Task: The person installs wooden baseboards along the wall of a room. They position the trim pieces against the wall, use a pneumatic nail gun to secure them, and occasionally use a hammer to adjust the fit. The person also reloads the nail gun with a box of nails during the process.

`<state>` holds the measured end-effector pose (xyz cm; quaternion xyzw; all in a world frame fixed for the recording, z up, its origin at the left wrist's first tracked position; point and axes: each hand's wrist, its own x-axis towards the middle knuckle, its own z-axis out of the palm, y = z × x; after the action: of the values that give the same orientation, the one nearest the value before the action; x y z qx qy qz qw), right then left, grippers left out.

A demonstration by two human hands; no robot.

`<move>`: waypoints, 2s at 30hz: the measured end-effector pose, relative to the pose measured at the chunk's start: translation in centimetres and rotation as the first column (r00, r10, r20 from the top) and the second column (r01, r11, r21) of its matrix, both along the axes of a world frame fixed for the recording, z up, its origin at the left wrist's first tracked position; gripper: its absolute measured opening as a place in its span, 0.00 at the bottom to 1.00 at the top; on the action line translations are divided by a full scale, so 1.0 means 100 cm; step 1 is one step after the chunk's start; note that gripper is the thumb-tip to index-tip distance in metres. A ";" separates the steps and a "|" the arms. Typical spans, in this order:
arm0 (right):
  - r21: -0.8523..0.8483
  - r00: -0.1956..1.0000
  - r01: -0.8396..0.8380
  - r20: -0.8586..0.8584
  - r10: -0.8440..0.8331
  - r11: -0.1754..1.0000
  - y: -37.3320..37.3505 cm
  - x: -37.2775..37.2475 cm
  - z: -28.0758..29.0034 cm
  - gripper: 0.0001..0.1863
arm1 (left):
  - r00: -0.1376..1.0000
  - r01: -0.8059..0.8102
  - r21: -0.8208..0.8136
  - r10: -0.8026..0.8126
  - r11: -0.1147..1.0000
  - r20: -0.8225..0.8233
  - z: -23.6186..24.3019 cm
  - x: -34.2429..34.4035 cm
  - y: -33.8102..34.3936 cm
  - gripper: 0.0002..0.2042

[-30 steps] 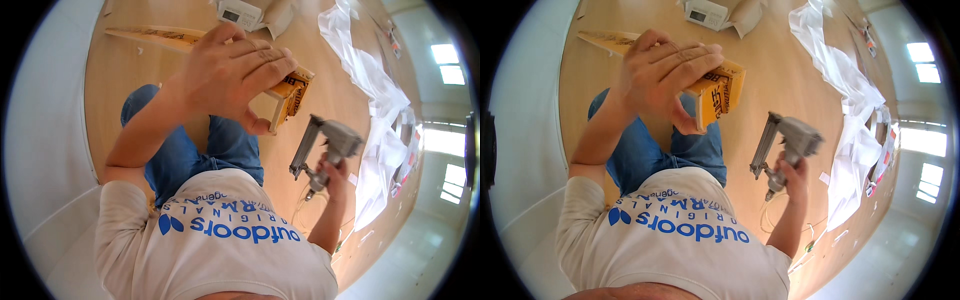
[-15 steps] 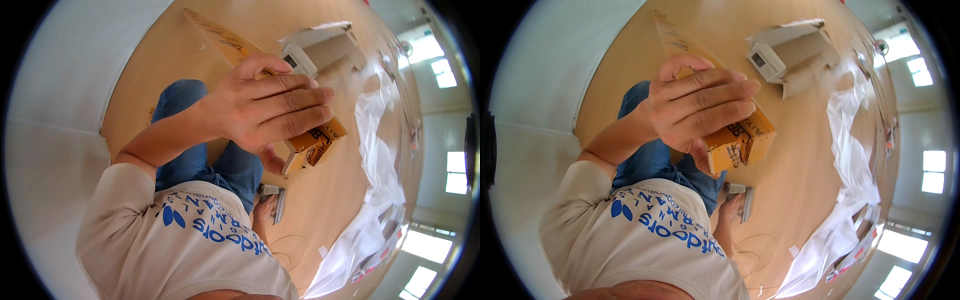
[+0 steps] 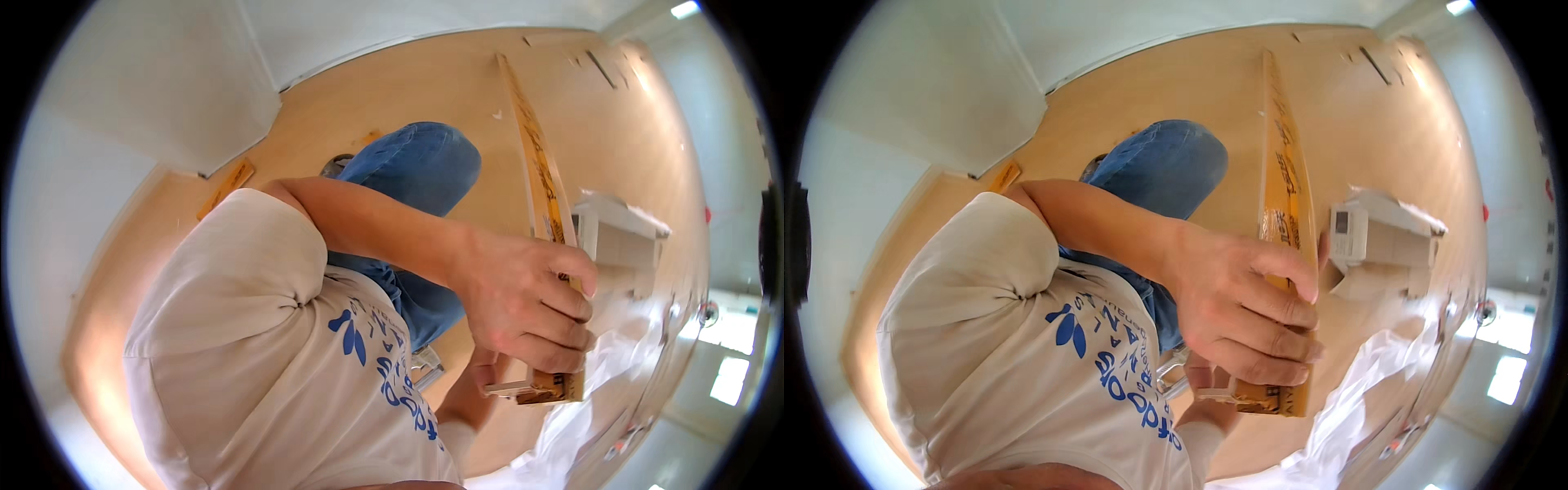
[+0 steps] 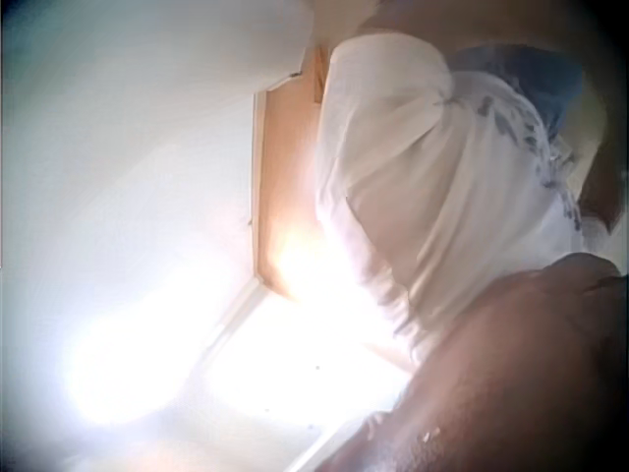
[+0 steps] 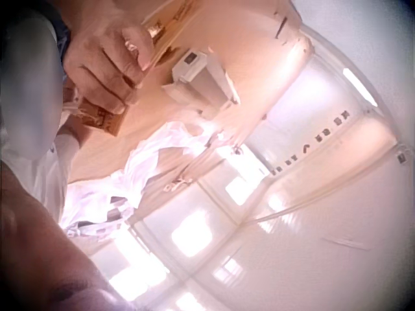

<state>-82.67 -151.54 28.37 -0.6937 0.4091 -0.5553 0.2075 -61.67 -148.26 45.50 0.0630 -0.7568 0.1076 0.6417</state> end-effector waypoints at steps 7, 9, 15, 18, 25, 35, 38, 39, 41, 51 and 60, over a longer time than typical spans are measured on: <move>0.007 0.559 -0.827 -0.095 0.824 0.562 -0.152 0.148 0.093 0.16 | 0.963 -0.179 0.121 0.148 0.976 0.224 0.007 0.104 0.018 0.42; 0.164 0.532 -0.832 -0.040 0.846 0.530 -0.173 0.196 0.095 0.15 | 0.901 -0.369 0.277 0.268 0.887 0.342 0.018 0.166 0.035 0.43; 0.165 0.561 -0.638 -0.570 0.600 0.752 -0.181 0.328 0.159 0.13 | 0.770 -0.634 0.195 0.634 0.749 0.069 0.031 0.294 0.096 0.36; 0.225 0.320 -0.736 -0.716 0.621 0.639 -0.185 0.391 0.122 0.11 | 0.577 -0.799 0.397 0.762 0.452 0.295 0.041 0.310 0.125 0.29; 0.275 0.037 -0.812 -0.856 0.516 0.515 -0.191 0.537 -0.046 0.12 | 0.248 -0.912 0.333 0.325 -0.240 0.913 -0.103 0.373 0.051 0.35; 0.284 0.653 -0.534 -0.460 0.601 0.797 -0.234 0.535 -0.247 0.21 | 0.402 -0.652 0.505 0.308 -0.566 0.863 -0.390 0.453 0.020 0.22; 0.737 0.760 -0.174 -0.321 0.565 0.653 -0.310 0.533 -0.306 0.30 | 0.462 -0.567 0.495 0.244 -0.658 0.853 -0.407 0.461 -0.010 0.20; 0.822 0.825 -0.255 -0.089 0.558 0.508 -0.321 0.523 -0.327 0.26 | 0.483 -0.530 0.485 0.223 -0.695 0.847 -0.408 0.468 -0.026 0.20; 0.864 0.854 -0.452 0.348 0.387 0.222 -0.364 0.528 -0.351 0.18 | 0.586 -0.490 0.693 0.389 -0.528 0.711 -0.426 0.483 -0.063 0.21; 0.893 0.911 -0.392 0.344 0.225 0.222 -0.367 0.633 -0.323 0.28 | 0.486 -0.602 0.499 0.209 -0.624 0.849 -0.424 0.522 -0.140 0.23; 0.930 0.945 -0.294 0.248 0.214 0.221 -0.364 0.662 -0.303 0.26 | 0.297 -0.694 0.508 0.439 -0.511 0.848 -0.437 0.535 -0.146 0.22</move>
<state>-16.45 -187.99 -1.94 -0.4648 0.5343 -0.1763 0.6837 -8.22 -162.83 1.77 0.8749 -0.4627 -0.0532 0.1326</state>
